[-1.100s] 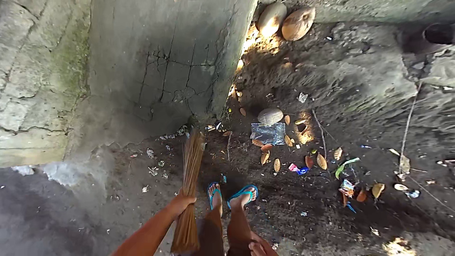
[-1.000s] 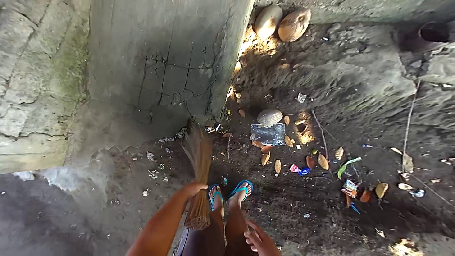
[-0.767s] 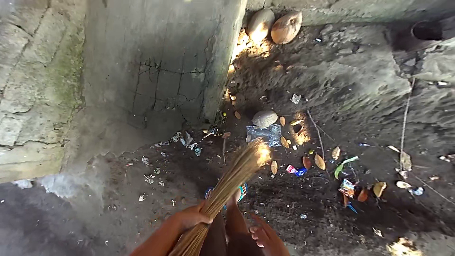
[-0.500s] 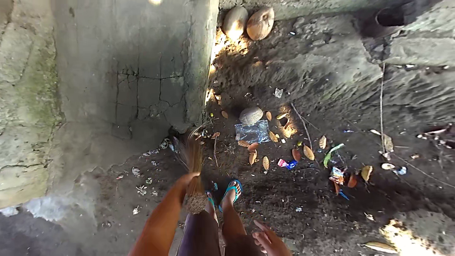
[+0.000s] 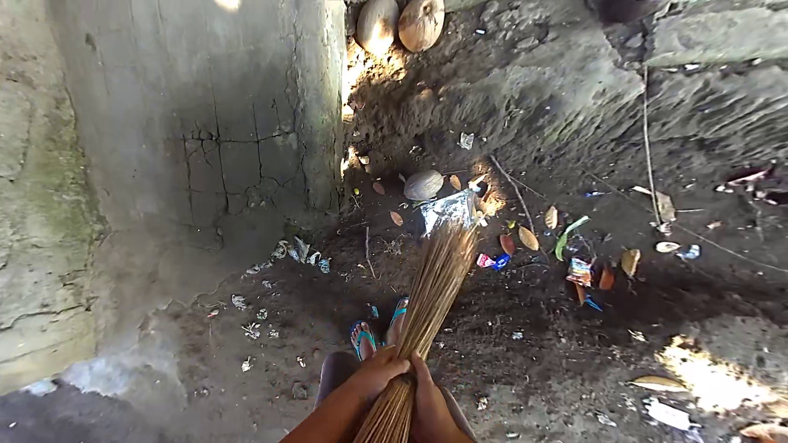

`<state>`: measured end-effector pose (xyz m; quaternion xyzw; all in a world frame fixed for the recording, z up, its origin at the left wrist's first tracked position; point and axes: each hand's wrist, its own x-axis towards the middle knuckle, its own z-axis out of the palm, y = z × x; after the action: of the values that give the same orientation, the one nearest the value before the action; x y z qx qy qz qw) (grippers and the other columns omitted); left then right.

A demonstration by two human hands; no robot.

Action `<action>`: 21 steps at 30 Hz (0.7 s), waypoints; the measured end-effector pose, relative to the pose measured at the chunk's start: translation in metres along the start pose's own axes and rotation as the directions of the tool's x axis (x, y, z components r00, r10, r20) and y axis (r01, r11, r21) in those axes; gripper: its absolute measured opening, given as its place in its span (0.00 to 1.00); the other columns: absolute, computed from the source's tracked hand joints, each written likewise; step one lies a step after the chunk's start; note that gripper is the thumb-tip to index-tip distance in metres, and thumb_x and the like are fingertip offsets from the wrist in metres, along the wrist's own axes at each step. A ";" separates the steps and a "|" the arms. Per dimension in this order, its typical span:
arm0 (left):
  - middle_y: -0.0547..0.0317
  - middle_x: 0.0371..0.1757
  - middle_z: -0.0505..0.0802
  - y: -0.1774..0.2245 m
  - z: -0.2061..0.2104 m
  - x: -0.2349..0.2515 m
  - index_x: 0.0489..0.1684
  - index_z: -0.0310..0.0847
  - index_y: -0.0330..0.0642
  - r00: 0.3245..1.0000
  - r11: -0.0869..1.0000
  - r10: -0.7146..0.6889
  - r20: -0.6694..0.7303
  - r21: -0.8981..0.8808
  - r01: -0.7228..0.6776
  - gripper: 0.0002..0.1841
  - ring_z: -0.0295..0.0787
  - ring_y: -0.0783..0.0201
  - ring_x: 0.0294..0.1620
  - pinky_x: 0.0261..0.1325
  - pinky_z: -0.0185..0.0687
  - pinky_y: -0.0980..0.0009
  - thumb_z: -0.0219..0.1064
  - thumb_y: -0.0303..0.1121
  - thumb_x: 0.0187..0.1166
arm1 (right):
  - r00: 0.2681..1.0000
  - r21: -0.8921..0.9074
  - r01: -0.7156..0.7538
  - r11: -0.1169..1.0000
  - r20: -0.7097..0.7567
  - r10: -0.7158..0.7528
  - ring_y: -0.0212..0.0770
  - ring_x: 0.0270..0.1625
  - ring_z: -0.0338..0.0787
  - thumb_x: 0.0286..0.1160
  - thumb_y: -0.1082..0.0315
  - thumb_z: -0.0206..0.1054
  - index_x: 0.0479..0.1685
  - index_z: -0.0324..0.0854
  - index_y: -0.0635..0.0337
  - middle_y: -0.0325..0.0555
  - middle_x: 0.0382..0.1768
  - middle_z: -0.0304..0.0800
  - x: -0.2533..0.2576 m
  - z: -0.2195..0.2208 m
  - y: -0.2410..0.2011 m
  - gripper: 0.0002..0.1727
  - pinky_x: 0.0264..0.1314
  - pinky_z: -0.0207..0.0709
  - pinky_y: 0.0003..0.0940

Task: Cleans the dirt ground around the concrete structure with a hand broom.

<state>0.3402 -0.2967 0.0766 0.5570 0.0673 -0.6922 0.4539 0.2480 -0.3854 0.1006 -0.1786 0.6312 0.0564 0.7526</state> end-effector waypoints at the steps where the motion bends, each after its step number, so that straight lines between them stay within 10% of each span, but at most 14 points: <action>1: 0.38 0.84 0.73 -0.008 0.003 -0.001 0.87 0.62 0.34 0.996 0.998 0.047 -0.079 0.043 -0.044 0.32 0.72 0.54 0.82 0.85 0.69 0.55 0.58 0.42 0.84 | 1.000 0.028 0.005 1.000 0.013 -0.005 0.43 0.53 0.93 0.93 0.49 0.47 0.74 0.71 0.60 0.52 0.52 0.91 -0.002 0.005 0.002 0.27 0.56 0.88 0.45; 5: 0.31 0.95 0.49 -0.034 0.006 -0.036 0.95 0.44 0.30 0.914 0.932 0.214 -0.344 0.353 -0.086 0.40 0.41 0.43 0.98 0.98 0.39 0.51 0.44 0.51 0.89 | 0.976 -0.058 -0.155 0.986 0.144 0.162 0.47 0.53 0.93 0.89 0.59 0.57 0.80 0.63 0.63 0.56 0.53 0.90 -0.013 0.005 0.010 0.26 0.57 0.88 0.48; 9: 0.27 0.94 0.52 -0.067 -0.002 -0.049 0.93 0.46 0.27 0.743 0.905 0.269 -0.612 0.425 0.023 0.39 0.43 0.37 0.96 0.97 0.39 0.48 0.42 0.49 0.88 | 0.892 -0.207 -0.321 0.924 0.262 0.369 0.45 0.45 0.93 0.88 0.57 0.61 0.70 0.72 0.63 0.53 0.44 0.91 0.016 0.007 0.022 0.22 0.50 0.88 0.44; 13: 0.29 0.94 0.51 -0.068 -0.016 -0.046 0.95 0.44 0.32 0.747 0.875 0.078 -0.660 0.404 0.266 0.42 0.46 0.37 0.96 0.95 0.47 0.47 0.63 0.42 0.86 | 0.926 -0.285 -0.186 0.940 0.268 0.265 0.40 0.41 0.90 0.91 0.58 0.55 0.69 0.74 0.62 0.49 0.42 0.90 0.082 -0.040 -0.017 0.20 0.46 0.87 0.40; 16: 0.34 0.95 0.54 -0.072 -0.029 -0.050 0.96 0.47 0.38 0.788 0.781 -0.039 -0.614 0.473 0.407 0.44 0.49 0.40 0.96 0.94 0.52 0.47 0.68 0.43 0.82 | 1.000 -0.234 -0.011 0.972 0.011 0.014 0.36 0.40 0.86 0.95 0.57 0.42 0.69 0.71 0.62 0.47 0.43 0.86 0.099 -0.103 -0.091 0.22 0.45 0.83 0.37; 18: 0.34 0.95 0.55 -0.077 -0.037 -0.052 0.95 0.49 0.38 0.785 0.738 -0.076 -0.615 0.494 0.459 0.44 0.50 0.39 0.95 0.93 0.52 0.45 0.69 0.43 0.82 | 0.940 -0.183 0.080 0.980 -0.313 -0.136 0.43 0.47 0.88 0.91 0.56 0.53 0.74 0.71 0.63 0.54 0.52 0.87 0.127 -0.137 -0.121 0.24 0.51 0.84 0.45; 21: 0.34 0.95 0.54 -0.078 -0.037 -0.050 0.96 0.48 0.40 0.766 0.691 -0.161 -0.622 0.484 0.538 0.45 0.49 0.38 0.95 0.93 0.50 0.43 0.68 0.47 0.82 | 0.838 -0.142 0.250 0.958 -0.464 -0.288 0.54 0.70 0.83 0.84 0.57 0.65 0.95 0.37 0.50 0.64 0.78 0.72 0.138 -0.149 -0.142 0.46 0.67 0.79 0.55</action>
<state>0.3095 -0.2018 0.0724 0.8209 0.0613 -0.5654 0.0523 0.1810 -0.5872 -0.0264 -0.3022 0.7639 -0.0719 0.5657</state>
